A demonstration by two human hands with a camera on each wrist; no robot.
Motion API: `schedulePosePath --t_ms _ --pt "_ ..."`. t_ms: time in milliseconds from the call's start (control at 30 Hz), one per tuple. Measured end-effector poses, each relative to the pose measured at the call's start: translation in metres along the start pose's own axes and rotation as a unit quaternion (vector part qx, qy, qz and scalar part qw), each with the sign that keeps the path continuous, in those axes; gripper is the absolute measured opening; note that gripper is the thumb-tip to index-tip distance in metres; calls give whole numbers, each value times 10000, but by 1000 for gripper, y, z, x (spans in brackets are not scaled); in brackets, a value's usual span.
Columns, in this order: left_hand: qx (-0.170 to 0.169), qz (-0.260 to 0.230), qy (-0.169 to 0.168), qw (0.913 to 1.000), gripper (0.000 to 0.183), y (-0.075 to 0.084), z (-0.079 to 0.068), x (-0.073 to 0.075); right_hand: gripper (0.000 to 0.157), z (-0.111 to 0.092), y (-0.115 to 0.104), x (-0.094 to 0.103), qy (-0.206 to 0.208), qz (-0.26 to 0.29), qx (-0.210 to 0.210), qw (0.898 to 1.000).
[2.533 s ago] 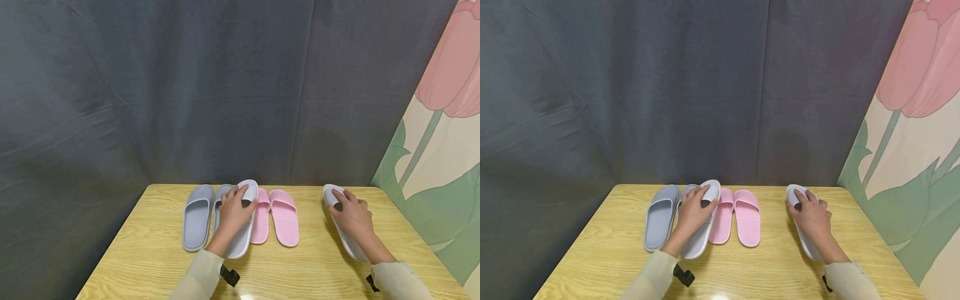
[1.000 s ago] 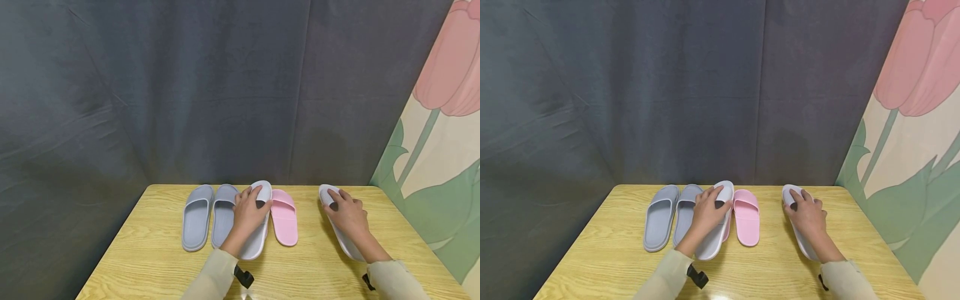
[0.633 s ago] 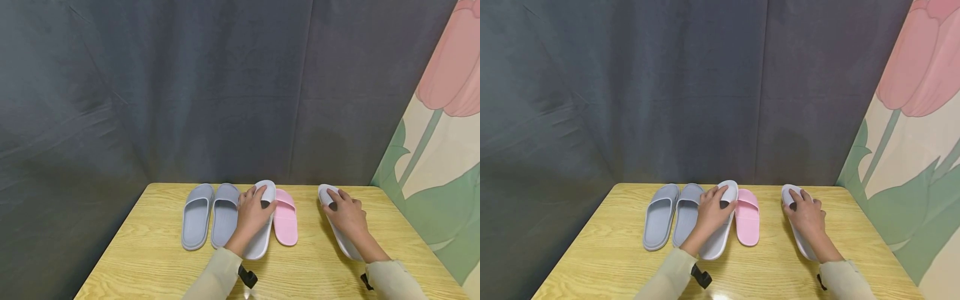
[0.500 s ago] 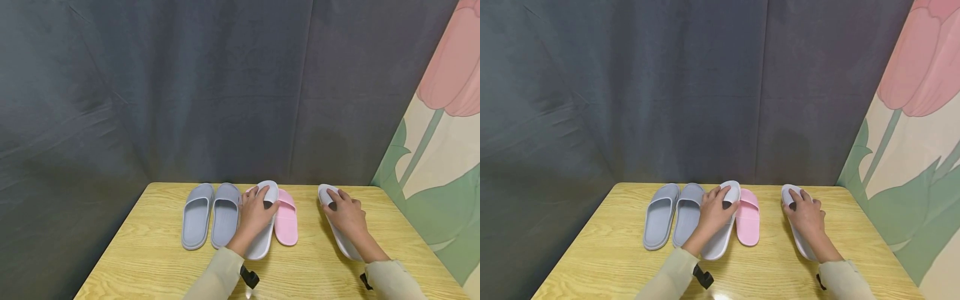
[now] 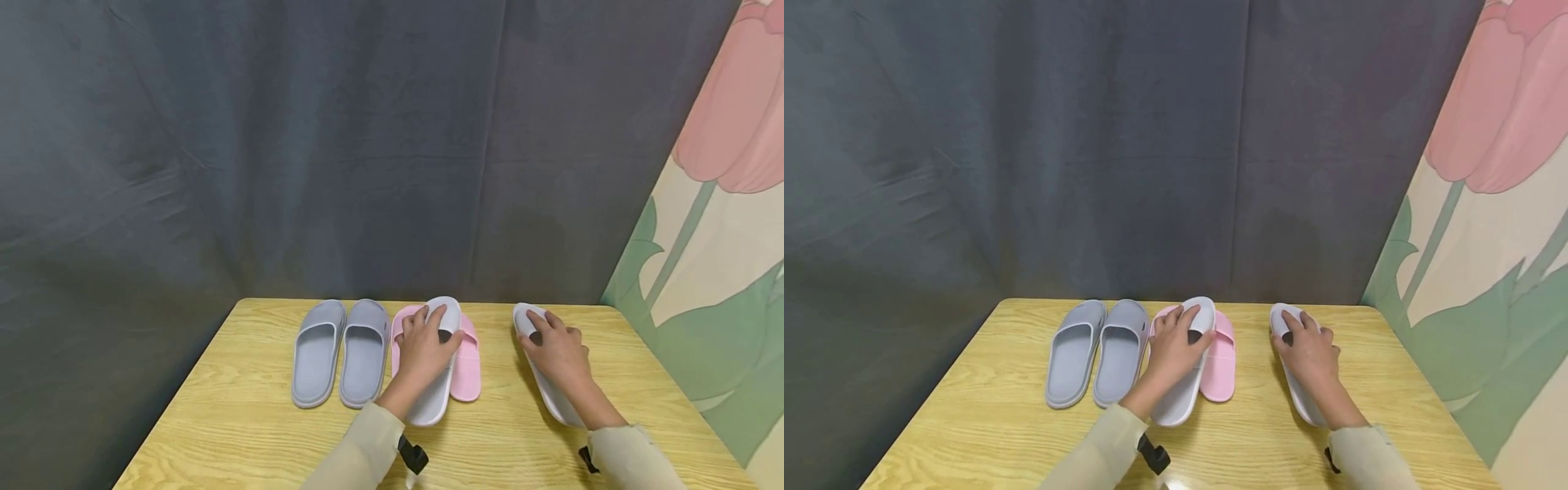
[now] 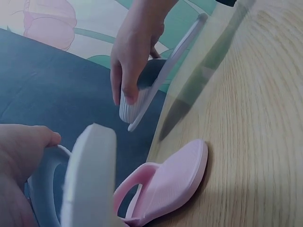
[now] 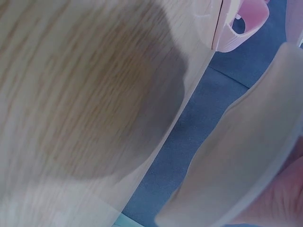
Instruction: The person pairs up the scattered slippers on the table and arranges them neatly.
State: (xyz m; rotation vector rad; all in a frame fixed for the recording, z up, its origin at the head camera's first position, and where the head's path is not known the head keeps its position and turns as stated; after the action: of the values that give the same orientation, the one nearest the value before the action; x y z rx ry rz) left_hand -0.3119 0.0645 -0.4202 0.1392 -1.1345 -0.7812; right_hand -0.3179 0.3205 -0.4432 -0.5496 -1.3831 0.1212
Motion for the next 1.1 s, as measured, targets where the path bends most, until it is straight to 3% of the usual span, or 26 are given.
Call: schedulePosePath --t_ms 767,1100 --pt "-91 -236 -140 9996 64 23 4 -17 64 -4 -5 1 -118 -83 -24 9999" --pt "-197 -85 -323 9992 64 32 8 -28 64 -3 -3 1 -23 -126 -48 9999"
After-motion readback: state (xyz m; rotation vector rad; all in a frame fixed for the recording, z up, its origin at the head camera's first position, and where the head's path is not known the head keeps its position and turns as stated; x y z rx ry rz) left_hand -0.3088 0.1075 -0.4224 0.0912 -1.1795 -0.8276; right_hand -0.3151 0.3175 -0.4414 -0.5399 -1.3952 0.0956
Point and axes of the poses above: each hand's wrist, its own z-axis towards the middle knuckle, its own x-axis out of the back of the hand, y = z × x, the point moved 8 cm from there along z, towards the middle knuckle, and after that the axes turned 15 degrees about -x, right-handed, at the moved point
